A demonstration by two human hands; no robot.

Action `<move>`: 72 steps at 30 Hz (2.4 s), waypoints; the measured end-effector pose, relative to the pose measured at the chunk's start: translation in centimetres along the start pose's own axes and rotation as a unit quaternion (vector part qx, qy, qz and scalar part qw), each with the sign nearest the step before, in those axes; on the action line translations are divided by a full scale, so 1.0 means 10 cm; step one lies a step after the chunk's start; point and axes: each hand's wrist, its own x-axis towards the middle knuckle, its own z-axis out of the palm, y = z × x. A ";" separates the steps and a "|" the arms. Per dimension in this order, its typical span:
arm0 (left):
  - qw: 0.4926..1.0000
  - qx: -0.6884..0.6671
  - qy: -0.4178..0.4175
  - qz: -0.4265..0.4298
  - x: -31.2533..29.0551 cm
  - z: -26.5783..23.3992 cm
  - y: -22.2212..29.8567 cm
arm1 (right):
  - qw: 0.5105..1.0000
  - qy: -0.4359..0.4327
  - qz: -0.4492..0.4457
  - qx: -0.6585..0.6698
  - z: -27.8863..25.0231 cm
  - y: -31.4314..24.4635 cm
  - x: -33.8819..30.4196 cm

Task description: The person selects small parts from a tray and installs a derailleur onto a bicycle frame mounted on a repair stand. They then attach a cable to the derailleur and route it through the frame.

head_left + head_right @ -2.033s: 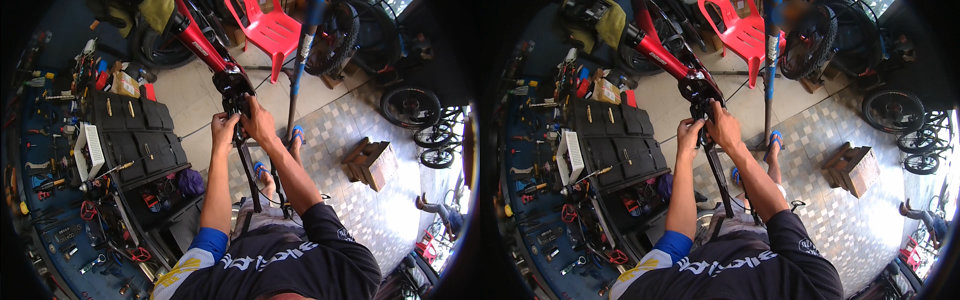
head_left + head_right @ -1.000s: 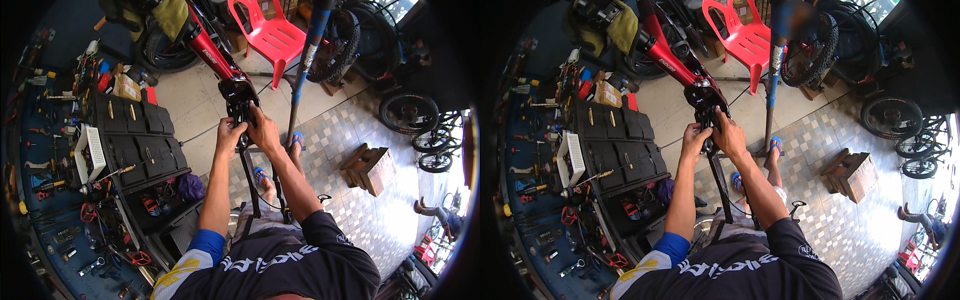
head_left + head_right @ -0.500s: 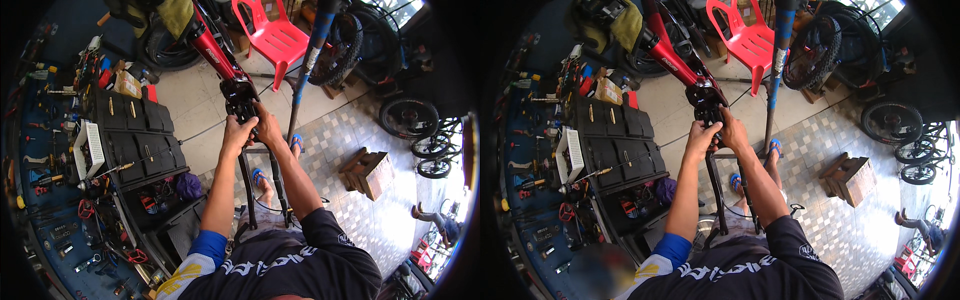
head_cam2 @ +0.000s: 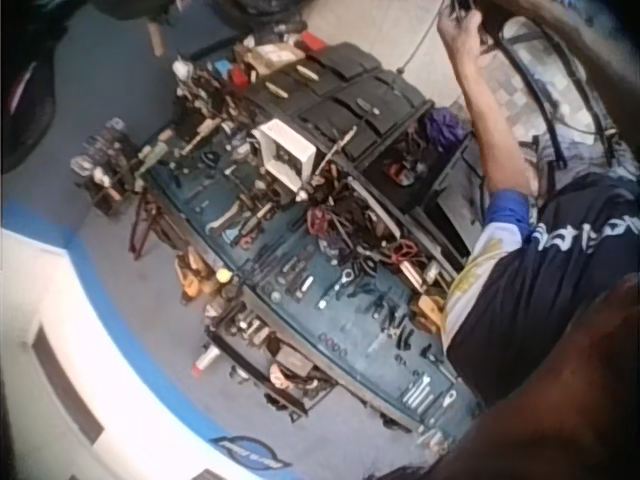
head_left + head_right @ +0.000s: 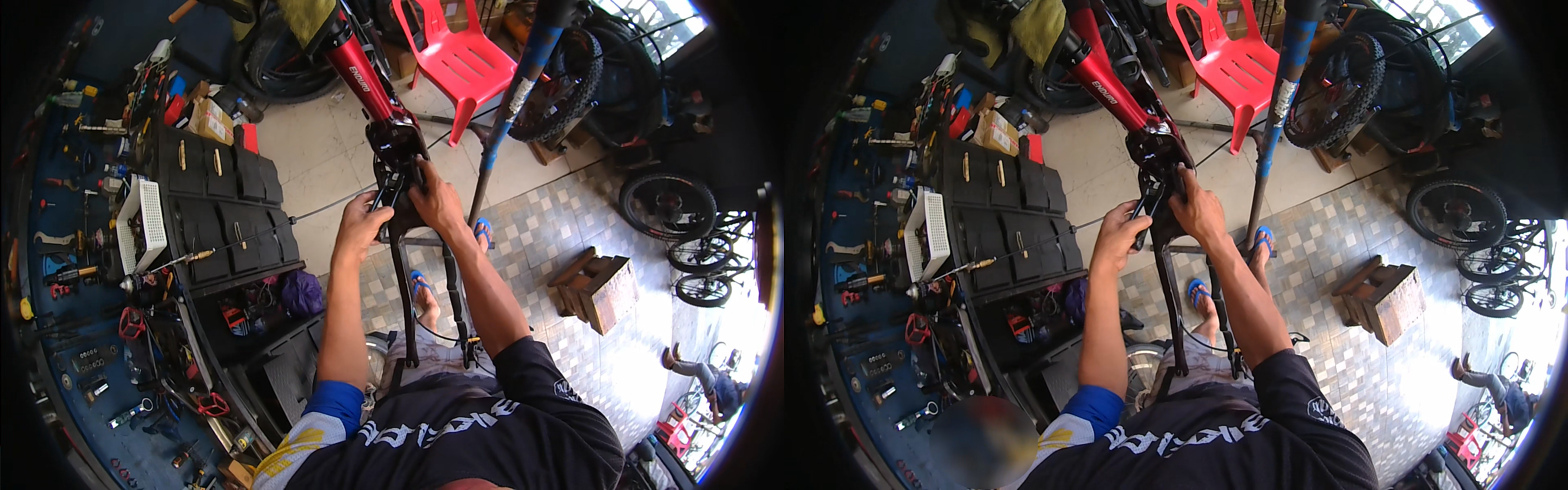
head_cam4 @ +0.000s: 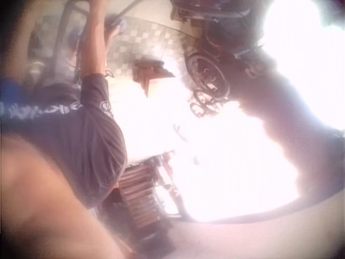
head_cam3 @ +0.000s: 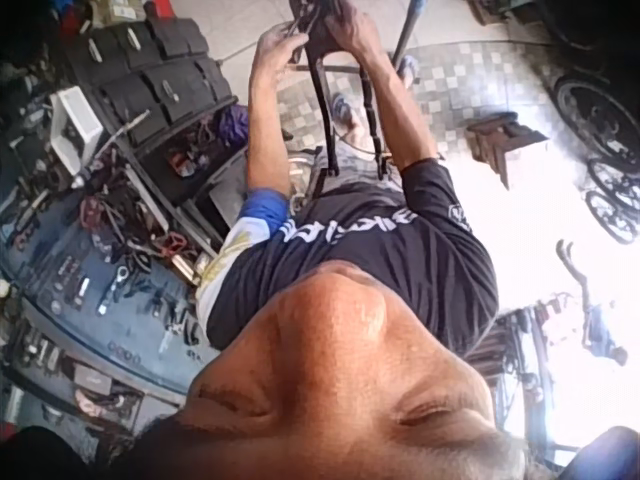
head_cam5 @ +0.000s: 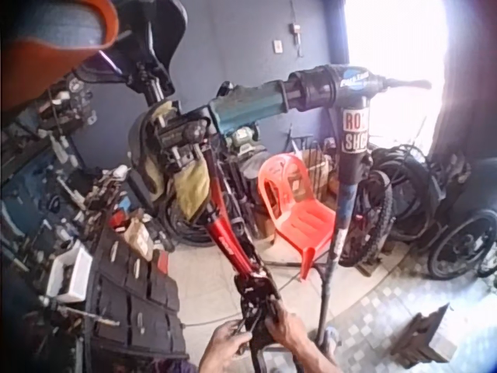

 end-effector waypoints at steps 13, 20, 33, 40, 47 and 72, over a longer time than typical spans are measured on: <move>0.970 -0.232 -0.048 0.055 0.14 -0.28 -0.60 | 0.992 0.043 -0.043 -0.107 0.24 -0.22 -0.25; 0.989 0.023 0.033 0.145 0.20 -0.21 -0.63 | 0.985 0.047 -0.055 -0.156 0.27 -0.33 -0.30; 0.969 0.103 0.072 0.213 0.17 -0.05 -0.74 | 0.982 0.048 -0.066 -0.173 0.30 -0.36 -0.30; 0.968 0.125 0.092 0.195 0.17 -0.07 -0.68 | 0.979 0.049 -0.070 -0.183 0.29 -0.34 -0.30; 0.962 0.093 0.063 0.250 0.33 -0.12 -0.87 | 0.980 0.059 -0.085 -0.168 0.29 -0.32 -0.31; 0.969 0.158 0.068 0.176 0.12 0.01 -0.51 | 0.995 0.020 -0.037 -0.096 0.16 -0.28 -0.25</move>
